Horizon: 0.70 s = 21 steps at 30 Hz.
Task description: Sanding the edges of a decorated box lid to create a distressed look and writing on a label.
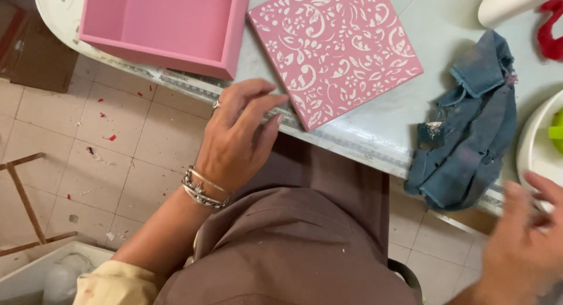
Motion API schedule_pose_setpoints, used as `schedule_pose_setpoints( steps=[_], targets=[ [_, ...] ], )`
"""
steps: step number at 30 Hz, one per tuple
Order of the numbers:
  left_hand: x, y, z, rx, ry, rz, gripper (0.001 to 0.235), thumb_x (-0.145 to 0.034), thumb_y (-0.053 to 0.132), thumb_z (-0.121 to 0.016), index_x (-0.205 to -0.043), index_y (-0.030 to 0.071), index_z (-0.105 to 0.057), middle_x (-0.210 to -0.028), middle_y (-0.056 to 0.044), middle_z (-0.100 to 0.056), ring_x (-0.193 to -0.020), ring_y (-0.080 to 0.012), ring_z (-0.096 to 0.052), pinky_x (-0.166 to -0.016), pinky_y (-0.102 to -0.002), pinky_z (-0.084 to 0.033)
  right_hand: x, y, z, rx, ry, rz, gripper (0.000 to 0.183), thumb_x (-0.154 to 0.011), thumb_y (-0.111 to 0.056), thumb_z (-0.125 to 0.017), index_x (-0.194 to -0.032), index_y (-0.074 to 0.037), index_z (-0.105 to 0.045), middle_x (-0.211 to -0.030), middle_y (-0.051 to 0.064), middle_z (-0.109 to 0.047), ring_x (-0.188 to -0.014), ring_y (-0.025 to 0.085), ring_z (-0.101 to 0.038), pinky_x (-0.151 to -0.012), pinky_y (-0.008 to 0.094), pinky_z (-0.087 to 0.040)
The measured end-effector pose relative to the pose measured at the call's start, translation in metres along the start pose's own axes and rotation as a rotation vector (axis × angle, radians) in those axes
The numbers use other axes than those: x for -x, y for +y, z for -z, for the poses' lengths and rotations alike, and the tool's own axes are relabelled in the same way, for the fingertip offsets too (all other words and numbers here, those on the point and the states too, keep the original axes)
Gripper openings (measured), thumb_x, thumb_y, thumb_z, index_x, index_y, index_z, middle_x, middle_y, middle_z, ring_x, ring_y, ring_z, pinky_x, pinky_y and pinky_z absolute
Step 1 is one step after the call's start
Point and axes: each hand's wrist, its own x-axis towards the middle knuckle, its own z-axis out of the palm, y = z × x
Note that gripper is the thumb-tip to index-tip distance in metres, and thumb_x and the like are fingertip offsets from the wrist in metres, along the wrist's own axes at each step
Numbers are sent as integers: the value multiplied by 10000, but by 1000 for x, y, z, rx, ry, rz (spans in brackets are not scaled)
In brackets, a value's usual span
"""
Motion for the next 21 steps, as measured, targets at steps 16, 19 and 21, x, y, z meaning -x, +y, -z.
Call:
schedule_pose_setpoints(
  steps=[16,19,21],
  targets=[
    [-118,-25,-33,-600,-702,423,1176,-671,818,-660,-1370,17,-159,-1296,-247,-338,-1073,-397,-479,-840,-470,-432,-38,-47,-42,-123,-69,-94,243,-851,-199,-750,-941,-26,-606,-961,116,-480,-898,247,-509,-792,361,-395],
    [-117,-29,-34,-632,-691,375,1099,-677,835,-629,-1354,69,-226,-1162,-223,-469,-959,-381,-540,-739,-484,-471,-27,-52,-43,-149,-49,-137,261,-861,-221,-707,-935,-69,-509,-962,47,-606,-803,215,-535,-823,366,-310],
    [-114,-30,-36,-650,-678,362,1154,-647,884,-617,-1358,61,-232,-1181,-224,-451,-982,-385,-522,-751,-481,-463,-20,-66,-37,-258,-9,-193,258,-879,-224,-667,-952,-44,-497,-961,74,-586,-852,207,-548,-817,328,-365]
  ],
)
